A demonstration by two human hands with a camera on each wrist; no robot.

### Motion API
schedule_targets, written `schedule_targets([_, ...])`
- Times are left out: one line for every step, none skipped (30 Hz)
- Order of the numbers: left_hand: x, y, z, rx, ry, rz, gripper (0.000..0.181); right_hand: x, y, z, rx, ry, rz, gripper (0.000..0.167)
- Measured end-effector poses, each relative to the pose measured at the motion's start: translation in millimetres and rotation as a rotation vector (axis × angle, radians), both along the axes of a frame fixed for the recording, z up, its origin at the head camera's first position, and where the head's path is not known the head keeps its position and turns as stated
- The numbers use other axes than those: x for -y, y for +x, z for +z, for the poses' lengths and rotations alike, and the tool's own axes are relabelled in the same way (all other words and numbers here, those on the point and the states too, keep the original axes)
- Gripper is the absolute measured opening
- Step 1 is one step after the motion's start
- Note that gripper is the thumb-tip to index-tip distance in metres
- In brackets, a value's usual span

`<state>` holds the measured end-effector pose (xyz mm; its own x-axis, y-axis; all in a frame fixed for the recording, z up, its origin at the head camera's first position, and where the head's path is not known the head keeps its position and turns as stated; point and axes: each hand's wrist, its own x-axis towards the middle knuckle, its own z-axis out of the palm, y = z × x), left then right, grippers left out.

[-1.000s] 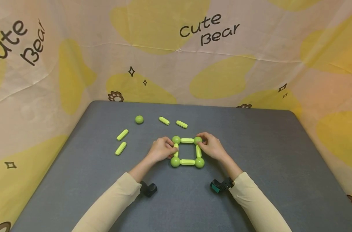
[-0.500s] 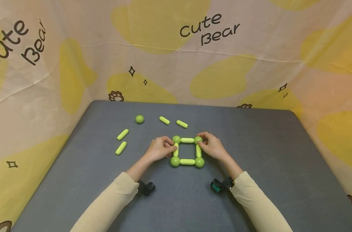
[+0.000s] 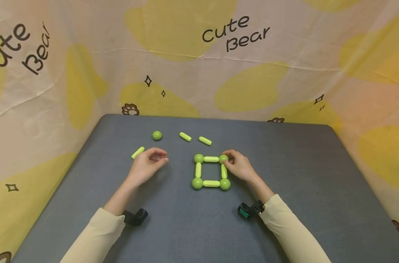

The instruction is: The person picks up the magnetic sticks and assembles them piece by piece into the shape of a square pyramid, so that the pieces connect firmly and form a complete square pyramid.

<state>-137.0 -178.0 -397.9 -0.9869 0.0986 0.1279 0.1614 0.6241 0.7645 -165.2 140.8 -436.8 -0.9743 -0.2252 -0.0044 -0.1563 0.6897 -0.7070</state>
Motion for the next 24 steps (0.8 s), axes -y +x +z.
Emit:
schedule_targets([6.5, 1.0, -0.2, -0.022, -0.007, 0.018, 0.022, 0.1, 0.2, 0.1, 0.001, 0.0, -0.001, 0.031])
schedule_targets([12.7, 2.0, -0.4, -0.041, -0.016, 0.038, 0.021, 0.3, 0.4, 0.2, 0.002, 0.0, -0.001, 0.031])
schedule_targets([18.6, 2.7, -1.0, -0.061, -0.022, 0.054, 0.02, 0.3, 0.6, 0.3, 0.004, -0.001, -0.002, 0.031])
schedule_targets([24.2, 3.4, -1.8, -0.076, -0.026, 0.07, 0.021, 0.2, 0.7, 0.1, 0.003, -0.001, -0.002, 0.031])
schedule_targets([29.5, 4.2, -2.9, -0.087, -0.03, 0.084, 0.021, 0.2, 0.8, 0.1, 0.003, -0.001, -0.001, 0.031])
schedule_targets([34.7, 4.9, -4.1, -0.094, -0.035, 0.099, 0.021, 0.2, 0.9, 0.0, 0.002, 0.0, 0.0, 0.031])
schedule_targets([39.4, 5.6, -5.5, -0.1, -0.039, 0.114, 0.021, 0.2, 0.9, -0.2, 0.0, -0.001, 0.0, 0.031])
schedule_targets([43.7, 6.5, -7.0, -0.104, -0.044, 0.129, 0.021, 0.2, 1.0, -0.2, -0.001, -0.001, 0.001, 0.031])
schedule_targets([48.0, 7.0, -9.2, -0.104, -0.048, 0.143, 0.022, 0.3, 1.1, -0.2, -0.001, -0.002, 0.0, 0.031])
schedule_targets([52.0, 7.7, -11.1, -0.104, -0.056, 0.157, 0.023, 0.4, 1.1, -0.3, -0.002, -0.002, 0.0, 0.031])
schedule_targets([55.6, 8.3, -13.1, -0.101, -0.064, 0.172, 0.023, 0.7, 1.1, -0.3, 0.0, -0.002, 0.0, 0.031])
schedule_targets([59.3, 8.9, -15.0, -0.097, -0.078, 0.185, 0.024, 0.9, 1.0, -0.4, 0.001, -0.003, 0.0, 0.031])
schedule_targets([62.4, 9.5, -16.7, -0.092, -0.088, 0.195, 0.025, 1.0, 0.8, -0.6, 0.004, -0.002, -0.001, 0.031])
schedule_targets([65.5, 10.0, -18.2, -0.082, -0.1, 0.204, 0.026, 1.1, 0.7, -0.8, 0.005, -0.001, -0.002, 0.031])
schedule_targets([68.5, 10.5, -19.4, -0.072, -0.113, 0.21, 0.027, 1.0, 0.4, -1.1, 0.004, 0.0, -0.004, 0.031])
schedule_targets([71.2, 10.9, -20.3, -0.063, -0.128, 0.215, 0.028, 1.0, 0.0, -1.5, 0.002, 0.001, -0.006, 0.031])
schedule_targets([73.6, 11.4, -20.8, -0.052, -0.14, 0.216, 0.029, 1.0, -0.2, -1.7, 0.0, 0.003, -0.006, 0.031])
schedule_targets([75.8, 11.8, -21.3, -0.043, -0.152, 0.214, 0.03, 0.9, -0.4, -2.0, -0.004, 0.005, -0.006, 0.031])
schedule_targets([77.5, 12.3, -21.3, -0.033, -0.162, 0.211, 0.032, 0.8, -0.6, -2.4, -0.007, 0.007, -0.008, 0.03])
schedule_targets([79.1, 12.8, -21.4, -0.022, -0.172, 0.208, 0.033, 0.7, -0.6, -2.5, -0.011, 0.007, -0.008, 0.03])
schedule_targets([80.5, 13.1, -21.5, -0.012, -0.181, 0.207, 0.034, 0.7, -0.5, -2.5, -0.014, 0.007, -0.007, 0.03])
schedule_targets([81.4, 13.1, -21.6, -0.002, -0.188, 0.206, 0.035, 0.6, -0.5, -2.4, -0.017, 0.008, -0.006, 0.03])
schedule_targets([82.1, 12.9, -21.8, 0.009, -0.2, 0.206, 0.036, 0.3, -0.5, -2.6, -0.019, 0.009, -0.004, 0.03])
schedule_targets([82.8, 12.6, -22.4, 0.023, -0.211, 0.204, 0.037, 0.1, -0.4, -2.5, -0.02, 0.008, -0.004, 0.03])
